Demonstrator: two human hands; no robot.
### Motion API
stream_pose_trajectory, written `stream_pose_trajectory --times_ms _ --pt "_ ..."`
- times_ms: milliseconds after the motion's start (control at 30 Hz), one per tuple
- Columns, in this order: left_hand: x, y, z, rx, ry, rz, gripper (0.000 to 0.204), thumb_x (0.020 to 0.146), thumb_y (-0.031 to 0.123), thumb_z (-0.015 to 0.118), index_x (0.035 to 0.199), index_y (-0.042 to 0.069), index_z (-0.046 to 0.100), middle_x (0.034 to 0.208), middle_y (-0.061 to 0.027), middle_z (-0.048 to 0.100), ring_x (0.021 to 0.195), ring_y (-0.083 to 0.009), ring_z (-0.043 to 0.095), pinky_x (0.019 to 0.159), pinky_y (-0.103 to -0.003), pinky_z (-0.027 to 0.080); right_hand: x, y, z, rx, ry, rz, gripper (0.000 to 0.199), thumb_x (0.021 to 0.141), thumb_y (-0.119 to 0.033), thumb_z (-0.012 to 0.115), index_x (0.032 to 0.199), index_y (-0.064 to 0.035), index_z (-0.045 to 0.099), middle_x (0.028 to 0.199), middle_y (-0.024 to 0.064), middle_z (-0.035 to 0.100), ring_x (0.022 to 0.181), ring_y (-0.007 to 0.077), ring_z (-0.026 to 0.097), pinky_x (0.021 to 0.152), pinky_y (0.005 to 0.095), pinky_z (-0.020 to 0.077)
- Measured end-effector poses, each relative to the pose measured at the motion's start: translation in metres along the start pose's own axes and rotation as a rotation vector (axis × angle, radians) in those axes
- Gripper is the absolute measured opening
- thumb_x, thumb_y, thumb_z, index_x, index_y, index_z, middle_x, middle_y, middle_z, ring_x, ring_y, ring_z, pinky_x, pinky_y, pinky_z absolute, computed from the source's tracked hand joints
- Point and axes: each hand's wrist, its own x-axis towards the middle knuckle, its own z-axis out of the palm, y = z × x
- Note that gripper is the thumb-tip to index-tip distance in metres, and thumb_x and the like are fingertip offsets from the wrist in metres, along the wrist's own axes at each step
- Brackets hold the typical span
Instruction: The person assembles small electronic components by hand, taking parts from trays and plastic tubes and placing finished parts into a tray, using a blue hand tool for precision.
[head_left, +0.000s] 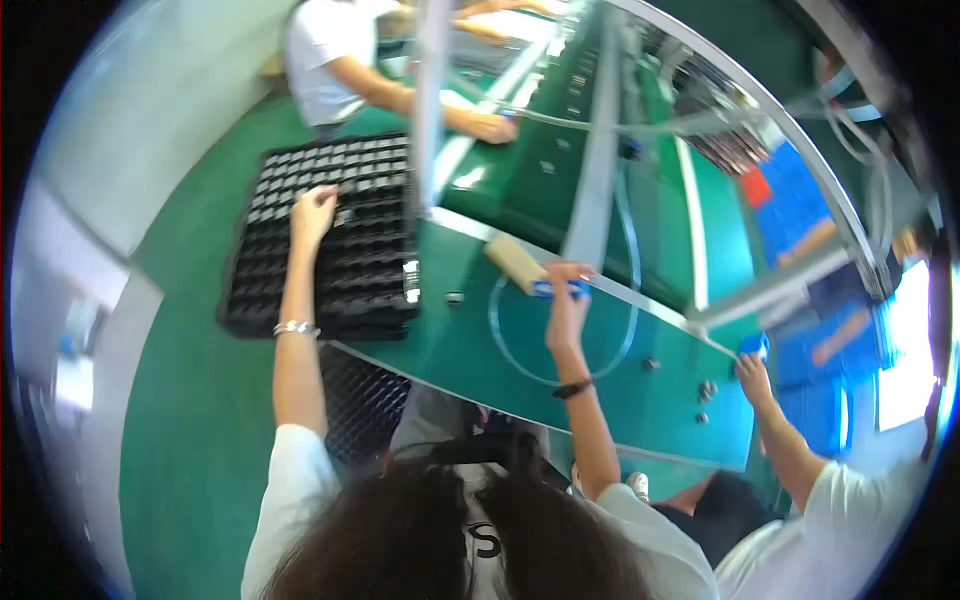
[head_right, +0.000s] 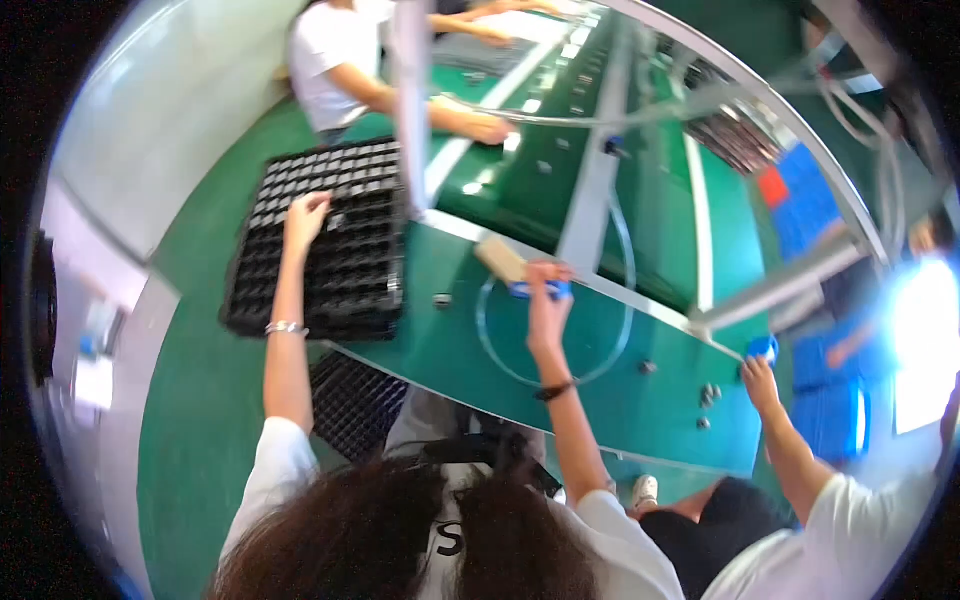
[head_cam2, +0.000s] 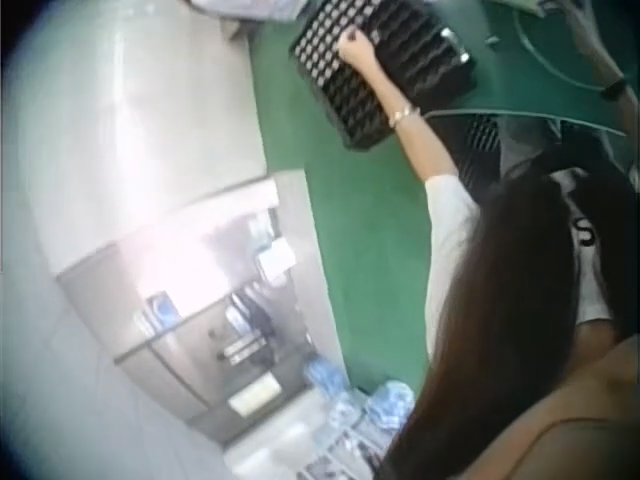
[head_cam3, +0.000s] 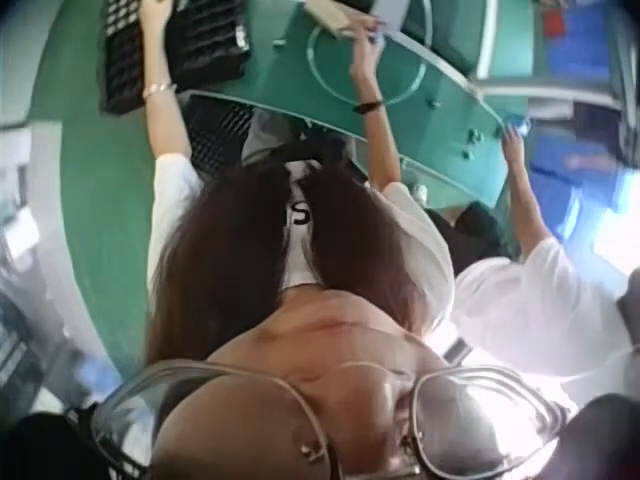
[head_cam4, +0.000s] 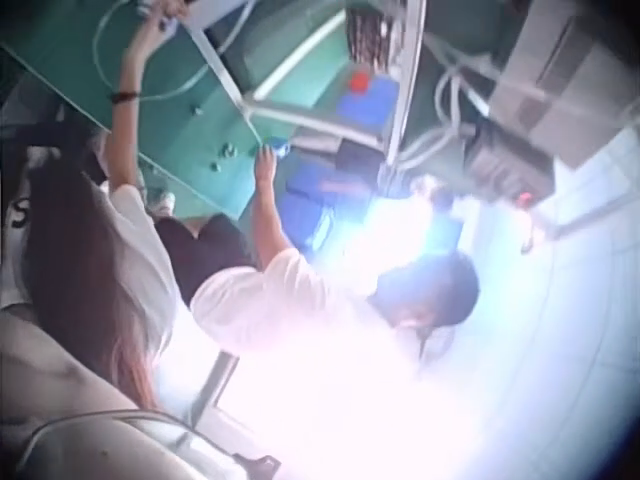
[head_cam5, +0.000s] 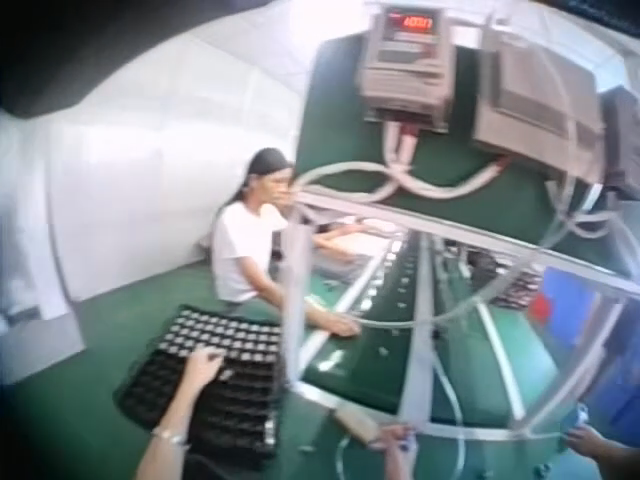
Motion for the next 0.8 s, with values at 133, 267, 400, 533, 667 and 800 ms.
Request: stream_pose_trajectory --times_ms 133,267,400,533,667,800 --pt "-0.008 0.005 -0.020 0.183 0.236 -0.033 0.016 0.077 0.016 0.058 0.087 0.008 0.066 0.079 -0.0136 0.065 0.076 -0.0283 0.063 0.069 -0.036 0.049 -0.012 -0.012 0.003 -0.076 -0.029 0.111 0.021 0.084 -0.020 0.061 0.096 -0.0045 0.058 0.089 0.0021 0.058 0.080 0.0092 0.053 0.072 0.0247 0.0414" --pt "-0.012 0.023 -0.022 0.212 -0.124 -0.035 0.024 0.071 0.025 0.068 0.084 0.006 0.066 0.081 -0.0124 0.064 0.076 -0.0260 0.062 0.069 -0.035 0.048 -0.018 -0.009 0.008 -0.067 -0.029 0.119 0.022 0.084 -0.020 0.060 0.097 -0.0033 0.057 0.091 0.0035 0.059 0.080 0.0107 0.053 0.073 0.0251 0.0415" --pt "-0.018 0.042 -0.022 0.258 -0.311 0.061 0.033 0.063 0.025 0.075 0.087 0.006 0.065 0.082 -0.0103 0.062 0.078 -0.0234 0.060 0.071 -0.033 0.048 -0.026 -0.004 0.001 -0.074 -0.052 0.140 0.028 0.082 -0.026 0.062 0.100 -0.0066 0.055 0.095 0.0055 0.058 0.084 0.0111 0.051 0.077 0.0246 0.0386" --pt "-0.018 0.065 -0.007 0.290 -0.275 0.054 0.025 0.060 0.020 0.075 0.078 0.005 0.066 0.077 -0.0139 0.063 0.076 -0.0256 0.062 0.069 -0.035 0.048 -0.032 0.005 -0.013 -0.032 0.020 0.114 0.026 0.082 -0.023 0.063 0.099 -0.0051 0.056 0.091 0.0033 0.059 0.079 0.0105 0.054 0.075 0.0257 0.0415" --pt "-0.008 0.050 -0.004 0.397 -0.287 0.018 0.029 0.060 0.016 0.071 0.086 0.005 0.065 0.084 -0.0127 0.065 0.080 -0.0258 0.062 0.073 -0.035 0.048 -0.039 0.008 -0.011 -0.080 0.020 0.180 0.028 0.082 -0.024 0.065 0.100 -0.0044 0.058 0.088 0.0017 0.059 0.080 0.0087 0.054 0.072 0.0242 0.0425" --pt "0.012 0.019 -0.029 0.284 -0.260 -0.032 0.035 0.070 0.019 0.065 0.100 0.002 0.064 0.086 -0.0101 0.066 0.075 -0.0174 0.063 0.069 -0.027 0.048 -0.040 0.007 -0.002 -0.011 0.002 0.151 0.027 0.082 -0.023 0.064 0.099 -0.0029 0.058 0.087 0.0007 0.059 0.078 0.0071 0.053 0.069 0.0222 0.0415"
